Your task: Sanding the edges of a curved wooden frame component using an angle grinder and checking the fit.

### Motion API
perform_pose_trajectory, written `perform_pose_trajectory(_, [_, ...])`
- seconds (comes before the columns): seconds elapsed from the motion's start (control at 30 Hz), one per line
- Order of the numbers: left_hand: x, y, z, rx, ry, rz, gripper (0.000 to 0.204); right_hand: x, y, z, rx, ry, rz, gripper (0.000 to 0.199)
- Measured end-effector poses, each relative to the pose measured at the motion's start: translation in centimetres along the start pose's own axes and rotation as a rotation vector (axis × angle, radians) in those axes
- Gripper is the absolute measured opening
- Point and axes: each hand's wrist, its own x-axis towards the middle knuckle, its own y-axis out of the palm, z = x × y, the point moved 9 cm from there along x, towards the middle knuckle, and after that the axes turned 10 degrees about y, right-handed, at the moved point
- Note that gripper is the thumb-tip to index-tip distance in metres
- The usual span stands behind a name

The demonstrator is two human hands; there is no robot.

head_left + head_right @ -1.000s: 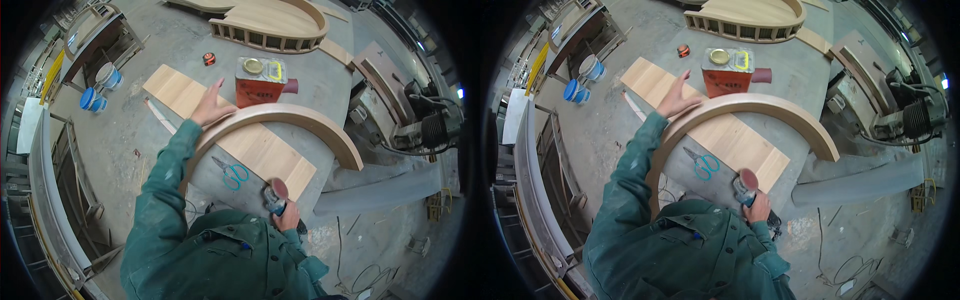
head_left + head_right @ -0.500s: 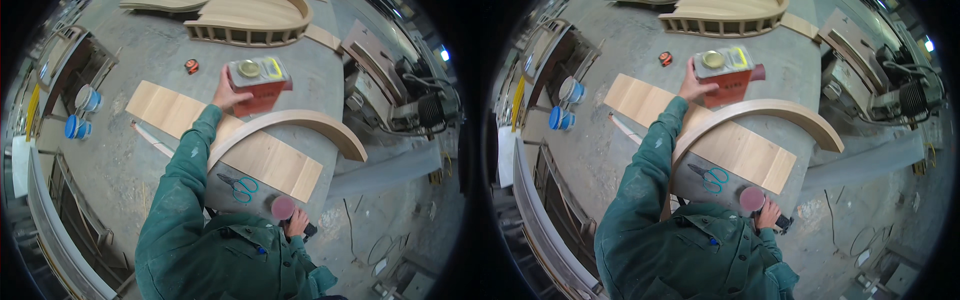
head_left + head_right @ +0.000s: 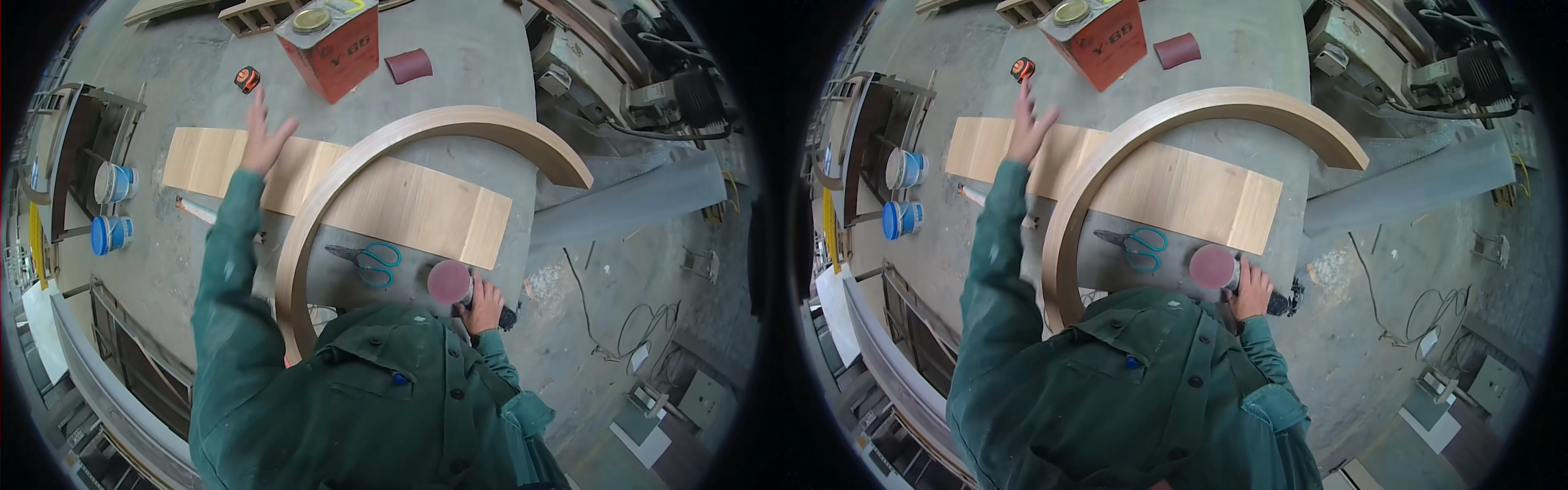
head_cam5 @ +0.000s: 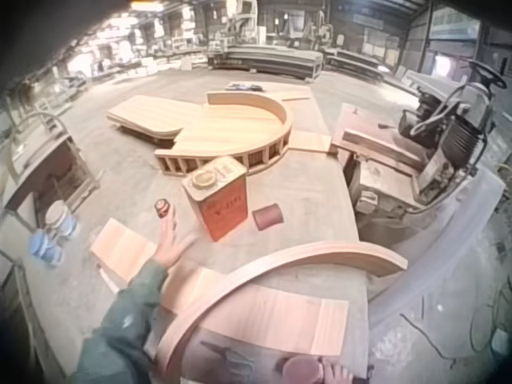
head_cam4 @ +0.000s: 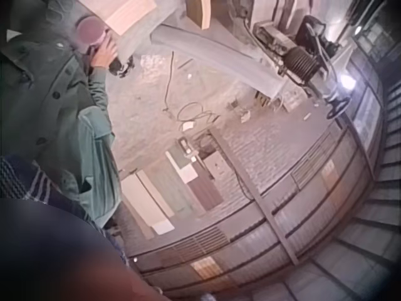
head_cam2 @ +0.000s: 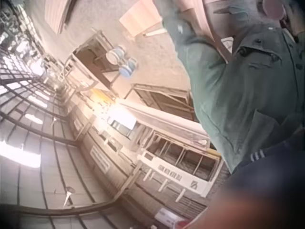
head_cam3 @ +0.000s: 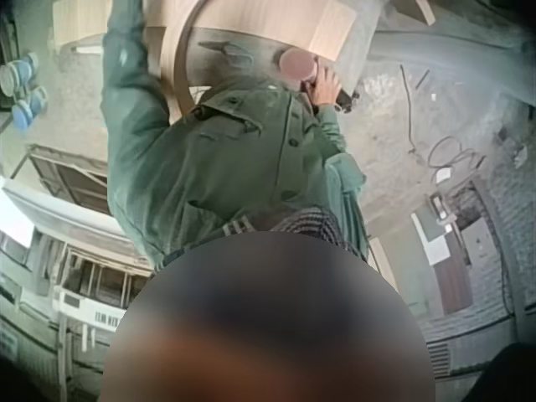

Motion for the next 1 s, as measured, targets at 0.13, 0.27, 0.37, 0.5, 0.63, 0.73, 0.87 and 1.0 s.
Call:
perform_pose_trajectory(0.13, [-20.7,-7.4,1.0,-0.04,-0.344,0.124,0.069,0.9,-3.1,0.1,0.116,-0.051,0.115,0.103])
perform_pose_trajectory(0.27, [-46.1,-10.2,0.2,-0.234,-1.054,-0.059,0.067,6.9,-6.2,-5.7,0.379,-0.146,0.058,0.095])
perform_pose_trajectory(0.37, [-62.0,-4.6,-1.7,-0.568,-1.438,-0.129,0.072,17.4,-9.9,-14.3,0.716,0.11,-0.23,0.102])
perform_pose_trajectory(0.5, [-66.4,1.3,-0.2,-0.717,-1.184,-0.567,0.071,29.2,-11.5,-26.1,1.019,0.282,-0.335,0.11])
perform_pose_trajectory(0.63, [-69.4,0.3,-3.1,-0.784,-1.145,-0.785,0.069,33.8,-6.3,-19.8,1.341,0.333,0.055,0.091])
perform_pose_trajectory(0.73, [-63.1,1.1,-4.0,-0.817,-1.118,-0.716,0.07,35.2,-9.3,-25.5,1.185,0.203,-0.128,0.07])
perform_pose_trajectory(0.87, [-57.1,-4.0,-11.8,-0.565,-1.221,-0.579,0.08,34.2,-14.3,-22.7,1.044,-0.018,-0.267,0.068])
perform_pose_trajectory(1.0, [-49.1,-10.1,-16.6,-0.695,-1.149,-0.306,0.09,33.2,-24.7,-16.5,1.015,-0.214,-0.403,0.066])
